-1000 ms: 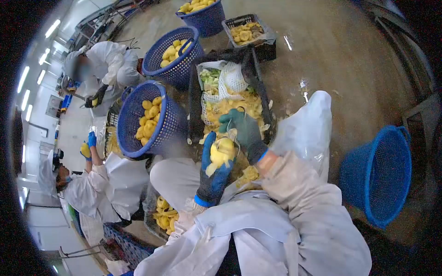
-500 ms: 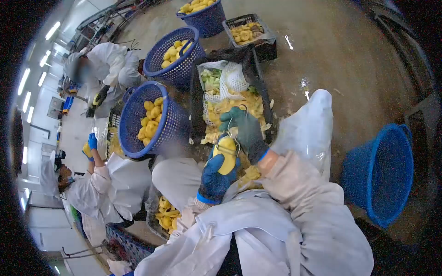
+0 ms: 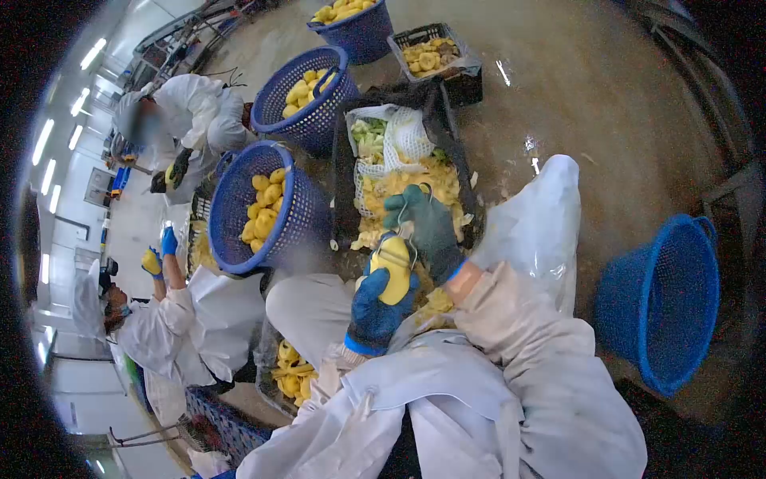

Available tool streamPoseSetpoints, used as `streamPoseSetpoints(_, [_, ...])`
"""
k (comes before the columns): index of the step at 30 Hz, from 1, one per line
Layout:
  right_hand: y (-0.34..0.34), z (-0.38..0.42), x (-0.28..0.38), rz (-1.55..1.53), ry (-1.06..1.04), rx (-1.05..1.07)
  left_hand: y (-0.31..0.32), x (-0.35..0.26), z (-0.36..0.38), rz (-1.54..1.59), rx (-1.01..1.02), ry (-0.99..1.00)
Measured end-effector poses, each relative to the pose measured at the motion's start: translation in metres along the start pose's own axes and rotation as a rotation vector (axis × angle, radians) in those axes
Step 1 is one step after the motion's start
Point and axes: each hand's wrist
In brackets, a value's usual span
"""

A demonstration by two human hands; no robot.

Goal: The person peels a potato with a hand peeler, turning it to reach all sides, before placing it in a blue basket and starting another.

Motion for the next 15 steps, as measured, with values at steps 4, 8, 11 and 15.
streamPoseSetpoints(4, [0.014, -0.006, 0.039, 0.255, -0.003, -0.242, -0.001, -0.009, -0.007, 0.076, 0.067, 0.003])
streamPoseSetpoints(8, [0.033, 0.025, 0.026, 0.539, -0.135, 0.098, 0.006, -0.001, -0.010, 0.432, -0.159, -0.094])
streamPoseSetpoints(11, [0.054, 0.028, 0.031, 0.812, -0.160, 0.086, -0.004, 0.005, -0.013, 0.412, -0.145, -0.157])
streamPoseSetpoints(15, [0.020, -0.003, 0.028, 0.407, -0.119, -0.136, -0.011, 0.001, -0.011, -0.042, -0.030, -0.007])
Point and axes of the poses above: each hand's wrist, its own z-axis away from the middle knuckle, its own y-axis out of the palm, x = y × z
